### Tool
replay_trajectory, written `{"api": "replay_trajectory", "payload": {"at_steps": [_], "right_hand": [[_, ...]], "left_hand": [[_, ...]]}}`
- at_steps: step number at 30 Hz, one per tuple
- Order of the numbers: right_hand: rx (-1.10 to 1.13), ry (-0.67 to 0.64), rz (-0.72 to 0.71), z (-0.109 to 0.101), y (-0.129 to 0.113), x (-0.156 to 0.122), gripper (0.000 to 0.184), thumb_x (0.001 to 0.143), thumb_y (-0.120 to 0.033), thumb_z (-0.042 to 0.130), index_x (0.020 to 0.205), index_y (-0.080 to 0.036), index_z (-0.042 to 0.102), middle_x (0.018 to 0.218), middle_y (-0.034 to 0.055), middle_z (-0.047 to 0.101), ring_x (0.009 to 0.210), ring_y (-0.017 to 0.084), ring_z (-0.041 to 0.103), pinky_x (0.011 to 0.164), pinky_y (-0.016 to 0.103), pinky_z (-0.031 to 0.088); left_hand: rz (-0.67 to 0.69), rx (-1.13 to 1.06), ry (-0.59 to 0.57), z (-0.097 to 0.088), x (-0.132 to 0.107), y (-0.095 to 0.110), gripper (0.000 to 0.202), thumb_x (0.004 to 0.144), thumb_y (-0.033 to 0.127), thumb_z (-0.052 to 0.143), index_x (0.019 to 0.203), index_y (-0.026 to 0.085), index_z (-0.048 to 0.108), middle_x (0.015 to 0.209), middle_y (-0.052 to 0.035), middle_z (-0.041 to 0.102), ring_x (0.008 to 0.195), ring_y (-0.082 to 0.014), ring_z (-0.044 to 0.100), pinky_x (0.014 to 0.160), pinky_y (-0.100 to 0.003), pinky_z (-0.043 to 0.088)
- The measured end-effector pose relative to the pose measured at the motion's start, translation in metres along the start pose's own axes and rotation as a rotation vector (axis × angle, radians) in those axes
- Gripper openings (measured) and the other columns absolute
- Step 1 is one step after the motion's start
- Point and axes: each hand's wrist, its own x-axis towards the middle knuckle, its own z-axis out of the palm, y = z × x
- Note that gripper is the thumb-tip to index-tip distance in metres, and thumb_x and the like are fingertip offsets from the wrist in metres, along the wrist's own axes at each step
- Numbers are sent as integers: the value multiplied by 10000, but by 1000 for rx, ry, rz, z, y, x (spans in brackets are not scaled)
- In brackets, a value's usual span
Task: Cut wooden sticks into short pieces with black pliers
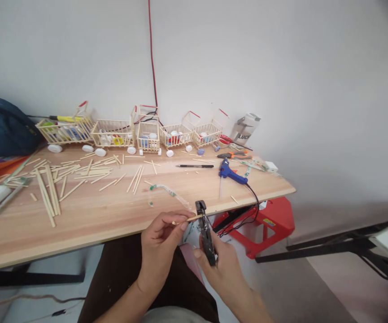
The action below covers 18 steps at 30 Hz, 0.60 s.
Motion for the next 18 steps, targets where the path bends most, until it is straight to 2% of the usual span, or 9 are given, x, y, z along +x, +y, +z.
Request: {"api": "replay_trajectory", "payload": {"at_steps": [7, 12, 15, 18], "right_hand": [[-15, 25, -98, 0, 12, 0, 184, 909, -358, 471, 866, -195, 546, 659, 6, 601, 561, 139, 566, 546, 232, 413], [-22, 52, -121, 0, 16, 2, 193, 906, -347, 469, 895, -184, 572, 659, 18, 613, 562, 150, 584, 545, 234, 431], [-36, 63, -97, 0, 17, 2, 208, 904, -363, 469, 875, -188, 576, 656, 22, 616, 577, 161, 595, 557, 241, 431], [-17, 37, -11, 1, 14, 2, 231, 890, -413, 497, 861, -191, 557, 609, -1, 599, 530, 149, 576, 527, 235, 406]], "left_hand": [[-37, 55, 20, 7, 0, 1, 45, 774, 198, 695, 777, 158, 676, 891, -65, 725, 896, -175, 675, 833, -294, 549], [-40, 41, 8, 12, 0, -1, 34, 777, 196, 693, 785, 165, 682, 890, -55, 728, 881, -158, 677, 833, -274, 545], [-50, 27, 5, 12, 2, -2, 41, 778, 198, 694, 789, 161, 678, 900, -54, 728, 886, -158, 679, 842, -274, 543], [-90, -5, 30, 9, 5, -5, 63, 783, 212, 692, 797, 155, 671, 950, -61, 728, 905, -161, 681, 846, -279, 546]]}}
